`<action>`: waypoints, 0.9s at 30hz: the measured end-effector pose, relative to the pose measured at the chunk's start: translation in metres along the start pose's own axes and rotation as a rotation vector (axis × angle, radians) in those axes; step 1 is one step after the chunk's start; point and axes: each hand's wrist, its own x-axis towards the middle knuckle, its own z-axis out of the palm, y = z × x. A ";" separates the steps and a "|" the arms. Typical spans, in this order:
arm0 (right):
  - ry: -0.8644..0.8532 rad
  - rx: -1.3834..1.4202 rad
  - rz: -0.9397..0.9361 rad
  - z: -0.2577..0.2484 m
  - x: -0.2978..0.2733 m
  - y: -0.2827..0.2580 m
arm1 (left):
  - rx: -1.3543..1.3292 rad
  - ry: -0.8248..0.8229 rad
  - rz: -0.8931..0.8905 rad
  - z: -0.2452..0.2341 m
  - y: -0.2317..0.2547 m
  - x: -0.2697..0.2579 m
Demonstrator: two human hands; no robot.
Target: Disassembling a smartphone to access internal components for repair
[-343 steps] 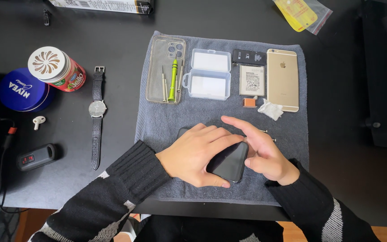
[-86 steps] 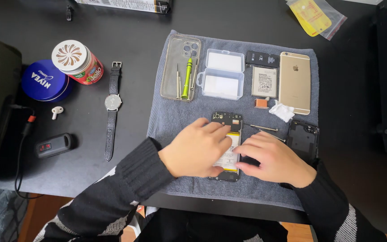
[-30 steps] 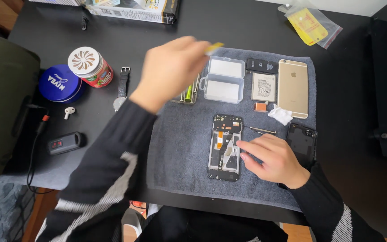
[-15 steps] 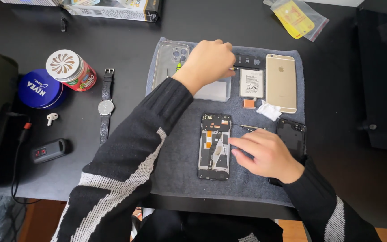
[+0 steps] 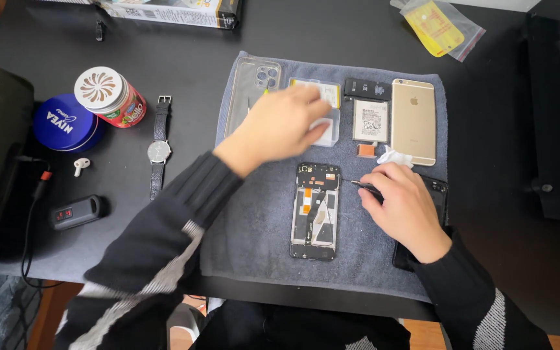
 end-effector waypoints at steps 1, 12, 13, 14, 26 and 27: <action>-0.003 0.001 -0.001 -0.001 -0.001 -0.001 | -0.001 0.000 -0.003 -0.002 0.007 -0.010; -0.157 -0.043 0.016 -0.004 0.001 -0.001 | -0.092 -0.263 -0.121 0.003 0.047 -0.067; -0.156 -0.045 0.015 -0.007 0.003 -0.002 | -0.092 -0.261 -0.121 0.009 0.046 -0.070; -0.185 0.028 0.061 -0.010 0.004 -0.002 | -0.079 -0.273 -0.122 0.015 0.044 -0.072; -0.055 0.211 0.651 -0.100 -0.010 0.033 | -0.085 -0.180 -0.085 0.039 0.033 -0.084; -0.130 0.056 0.742 -0.100 -0.013 0.037 | -0.069 -0.173 -0.080 0.039 0.033 -0.085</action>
